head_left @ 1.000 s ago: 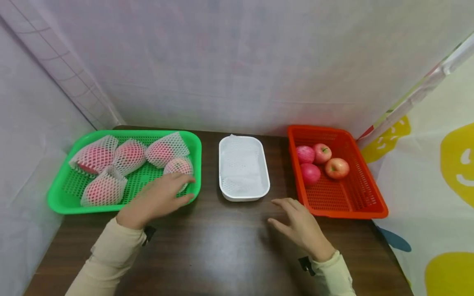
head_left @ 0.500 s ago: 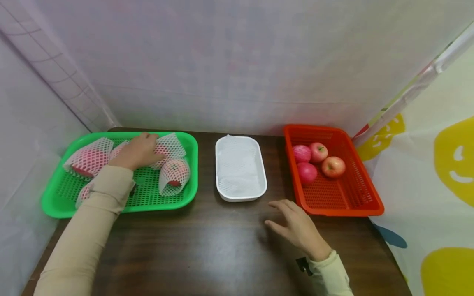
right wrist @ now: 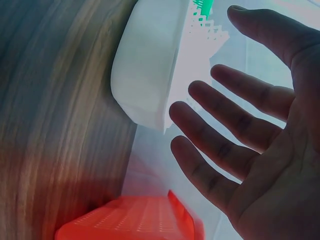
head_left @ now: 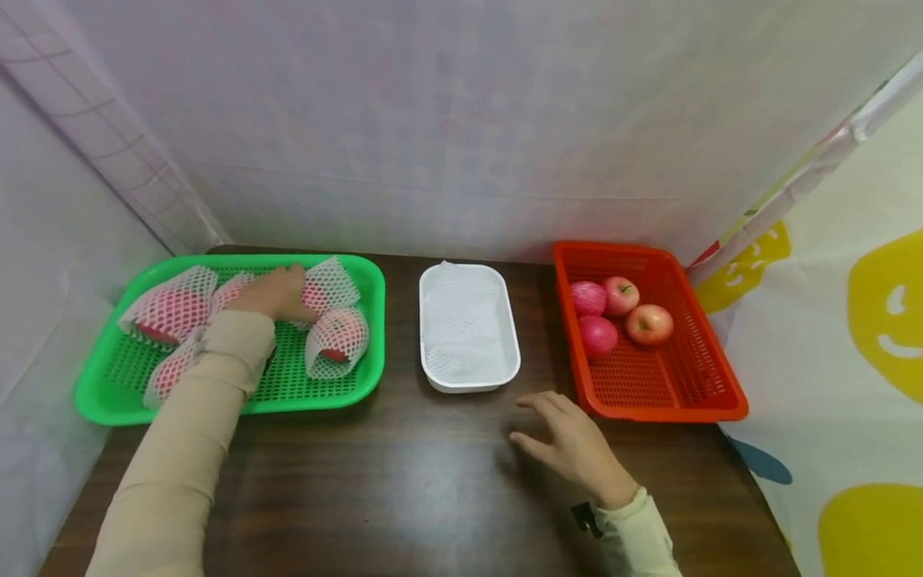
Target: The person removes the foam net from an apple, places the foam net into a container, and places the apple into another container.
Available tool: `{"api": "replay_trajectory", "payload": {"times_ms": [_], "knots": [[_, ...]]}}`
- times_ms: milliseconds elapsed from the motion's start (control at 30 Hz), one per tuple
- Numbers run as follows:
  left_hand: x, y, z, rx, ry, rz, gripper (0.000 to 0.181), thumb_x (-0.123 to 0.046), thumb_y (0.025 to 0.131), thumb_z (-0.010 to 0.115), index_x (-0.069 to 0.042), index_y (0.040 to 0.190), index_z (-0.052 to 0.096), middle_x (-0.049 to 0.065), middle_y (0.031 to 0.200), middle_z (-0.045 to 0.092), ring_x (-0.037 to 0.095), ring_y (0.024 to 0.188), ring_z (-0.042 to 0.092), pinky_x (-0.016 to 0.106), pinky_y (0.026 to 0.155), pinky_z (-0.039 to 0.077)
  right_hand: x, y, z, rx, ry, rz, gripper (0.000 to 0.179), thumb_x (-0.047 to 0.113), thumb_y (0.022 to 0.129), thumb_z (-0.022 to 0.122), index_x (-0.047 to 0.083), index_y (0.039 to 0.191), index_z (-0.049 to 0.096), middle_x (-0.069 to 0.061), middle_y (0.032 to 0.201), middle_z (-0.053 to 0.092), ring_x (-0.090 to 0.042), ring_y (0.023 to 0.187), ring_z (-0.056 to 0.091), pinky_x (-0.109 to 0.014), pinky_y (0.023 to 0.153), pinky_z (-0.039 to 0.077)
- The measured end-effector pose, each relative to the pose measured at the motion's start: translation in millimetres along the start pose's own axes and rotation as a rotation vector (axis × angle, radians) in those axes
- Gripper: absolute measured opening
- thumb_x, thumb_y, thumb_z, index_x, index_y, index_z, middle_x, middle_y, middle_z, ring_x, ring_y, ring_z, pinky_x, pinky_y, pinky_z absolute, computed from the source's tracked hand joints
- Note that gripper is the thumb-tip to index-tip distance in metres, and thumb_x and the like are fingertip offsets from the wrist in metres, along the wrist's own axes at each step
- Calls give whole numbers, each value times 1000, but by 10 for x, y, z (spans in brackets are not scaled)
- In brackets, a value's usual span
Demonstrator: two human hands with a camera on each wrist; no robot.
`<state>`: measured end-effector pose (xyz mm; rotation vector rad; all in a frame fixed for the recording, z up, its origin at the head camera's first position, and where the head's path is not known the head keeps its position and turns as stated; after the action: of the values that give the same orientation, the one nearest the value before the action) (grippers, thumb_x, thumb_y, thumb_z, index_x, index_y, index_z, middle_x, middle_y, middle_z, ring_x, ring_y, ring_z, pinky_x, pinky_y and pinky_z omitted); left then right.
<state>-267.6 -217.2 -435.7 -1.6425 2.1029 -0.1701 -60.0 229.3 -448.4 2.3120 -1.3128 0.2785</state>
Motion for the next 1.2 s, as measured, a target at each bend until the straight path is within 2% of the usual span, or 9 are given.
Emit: {"api": "replay_trajectory", "payload": {"times_ms": [233, 367, 500, 633, 700, 833, 933, 1100, 1200], "knots": [[32, 53, 100, -78, 79, -15, 88, -36, 82, 80, 16, 134, 32, 45, 125, 44, 59, 108, 52, 69, 81, 47, -1, -4, 40, -11, 13, -18, 46, 30, 77, 87, 11, 115, 69, 2, 107, 67, -15, 99, 64, -37, 83, 53], [74, 45, 102, -122, 64, -7, 88, -38, 80, 82, 12, 134, 33, 43, 123, 44, 58, 108, 51, 68, 81, 47, 5, 11, 49, -5, 24, 0, 45, 30, 79, 86, 13, 116, 69, 3, 108, 66, -14, 100, 63, -36, 84, 53], [91, -20, 38, -138, 30, -5, 94, -45, 78, 82, 10, 136, 32, 43, 124, 43, 59, 112, 47, 68, 85, 44, 8, 11, 51, -6, 31, 14, 44, 30, 79, 86, 14, 116, 69, 3, 108, 66, -14, 101, 63, -36, 83, 53], [61, -144, -76, -156, -9, -4, 106, -54, 77, 80, 10, 143, 27, 46, 133, 33, 63, 116, 39, 70, 87, 42, 5, 14, 51, -7, 41, 16, 43, 31, 80, 85, 13, 117, 69, 4, 110, 66, -13, 102, 62, -37, 84, 53], [39, -224, -139, -165, -39, 0, 108, -56, 77, 79, 10, 143, 26, 44, 134, 32, 60, 116, 40, 67, 85, 43, 4, 23, 53, -4, 52, 12, 43, 31, 81, 84, 12, 117, 69, 3, 110, 66, -13, 102, 62, -37, 84, 53], [-10, -373, -235, -174, -83, 0, 94, -56, 76, 80, 5, 133, 36, 29, 108, 54, 42, 88, 55, 52, 66, 49, 2, 36, 54, -7, 65, 3, 43, 30, 81, 84, 12, 117, 69, 2, 110, 66, -13, 102, 62, -36, 84, 53], [-51, -468, -269, -190, -72, 4, 90, -58, 74, 81, 1, 128, 40, 22, 95, 59, 34, 78, 56, 48, 62, 48, 7, 36, 56, -10, 71, 3, 43, 29, 81, 85, 10, 116, 69, 2, 109, 66, -13, 101, 62, -37, 84, 53], [-181, -662, -319, -243, -5, 30, 92, -62, 73, 80, -1, 132, 43, 25, 116, 58, 44, 101, 53, 59, 75, 47, 18, 39, 61, -1, 83, 13, 43, 31, 82, 84, 9, 116, 70, 2, 110, 66, -13, 102, 62, -37, 85, 53], [-303, -826, -396, -285, 43, 48, 89, -60, 73, 80, -1, 130, 45, 24, 121, 57, 48, 106, 46, 63, 81, 43, 16, 42, 60, -5, 85, 10, 43, 31, 82, 84, 10, 116, 70, 2, 109, 66, -13, 101, 62, -37, 84, 52]]}}
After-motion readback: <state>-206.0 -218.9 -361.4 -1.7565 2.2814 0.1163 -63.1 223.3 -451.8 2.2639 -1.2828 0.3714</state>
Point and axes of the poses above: each hand's wrist, its own y-axis towards the middle knuckle, its own z-axis out of the palm, x = y × z, the point moved 2 cm from there along y, towards the middle knuckle
